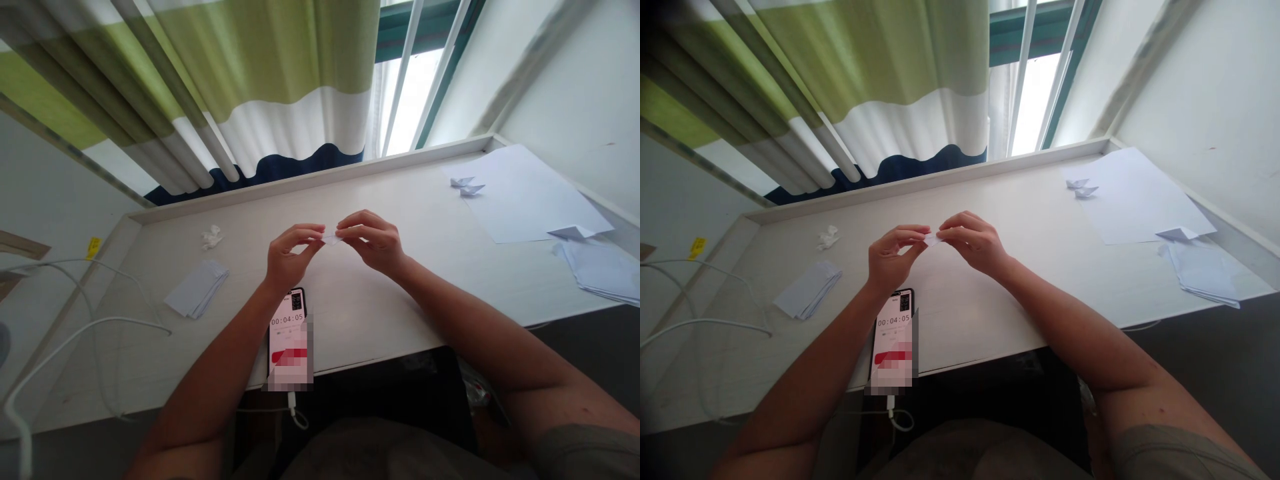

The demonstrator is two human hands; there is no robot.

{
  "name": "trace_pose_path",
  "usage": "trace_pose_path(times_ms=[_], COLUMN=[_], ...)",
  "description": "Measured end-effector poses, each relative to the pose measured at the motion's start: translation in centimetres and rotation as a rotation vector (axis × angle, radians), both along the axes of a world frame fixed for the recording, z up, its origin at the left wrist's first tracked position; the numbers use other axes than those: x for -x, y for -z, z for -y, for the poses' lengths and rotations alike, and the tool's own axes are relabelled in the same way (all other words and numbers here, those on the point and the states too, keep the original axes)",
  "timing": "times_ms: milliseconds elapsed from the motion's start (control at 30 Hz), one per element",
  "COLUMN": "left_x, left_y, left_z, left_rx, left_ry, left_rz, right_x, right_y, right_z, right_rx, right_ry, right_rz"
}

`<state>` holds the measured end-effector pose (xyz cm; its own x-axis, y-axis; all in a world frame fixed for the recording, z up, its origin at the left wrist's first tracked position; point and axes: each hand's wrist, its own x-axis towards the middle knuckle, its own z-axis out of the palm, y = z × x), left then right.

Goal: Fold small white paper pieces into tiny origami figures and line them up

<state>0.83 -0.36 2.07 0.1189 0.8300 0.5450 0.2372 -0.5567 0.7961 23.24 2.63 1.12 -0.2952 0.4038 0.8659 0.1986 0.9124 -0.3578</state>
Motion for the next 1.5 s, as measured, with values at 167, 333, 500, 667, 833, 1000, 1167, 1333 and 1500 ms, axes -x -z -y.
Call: trace_pose_path(times_ms=[167, 333, 500, 667, 833, 1000, 1167, 1333, 1500], left_x=[0.06, 0.12, 0.06, -0.04, -0.02, 0.18, 0.42, 0.65, 0.88], left_y=[0.39, 0.05, -0.23, 0.09, -0.07, -0.15, -0.03, 0.23, 0.47], left_z=[-0.12, -0.04, 0.21, 0.16, 0.20, 0.17, -0.21, -0.42, -0.62], left_rx=[-0.114, -0.139, -0.093, -0.089, -0.073, -0.063, -0.067, -0.139, -0.126], left_ry=[0.007, 0.010, 0.031, 0.041, 0.043, -0.020, 0.006, 0.008, -0.005], left_rz=[-0.063, -0.085, -0.079, -0.049, -0.077, -0.071, -0.091, -0.166, -0.286], right_x=[0.31, 0.22, -0.02, -0.11, -0.25, -0.47, -0.56, -0.41, -0.25], right_y=[0.29, 0.24, 0.04, 0.15, 0.33, 0.39, 0.19, 0.14, 0.26], right_z=[-0.05, -0.25, -0.21, -0.20, -0.33, -0.54, -0.50, -0.39, -0.32], right_rx=[0.079, 0.039, 0.020, -0.009, -0.040, -0.004, 0.042, 0.043, 0.052], right_ry=[0.003, 0.015, 0.025, 0.059, 0.065, 0.088, 0.061, 0.041, 0.018], right_rz=[0.121, 0.167, 0.265, 0.349, 0.313, 0.268, 0.239, 0.212, 0.189])
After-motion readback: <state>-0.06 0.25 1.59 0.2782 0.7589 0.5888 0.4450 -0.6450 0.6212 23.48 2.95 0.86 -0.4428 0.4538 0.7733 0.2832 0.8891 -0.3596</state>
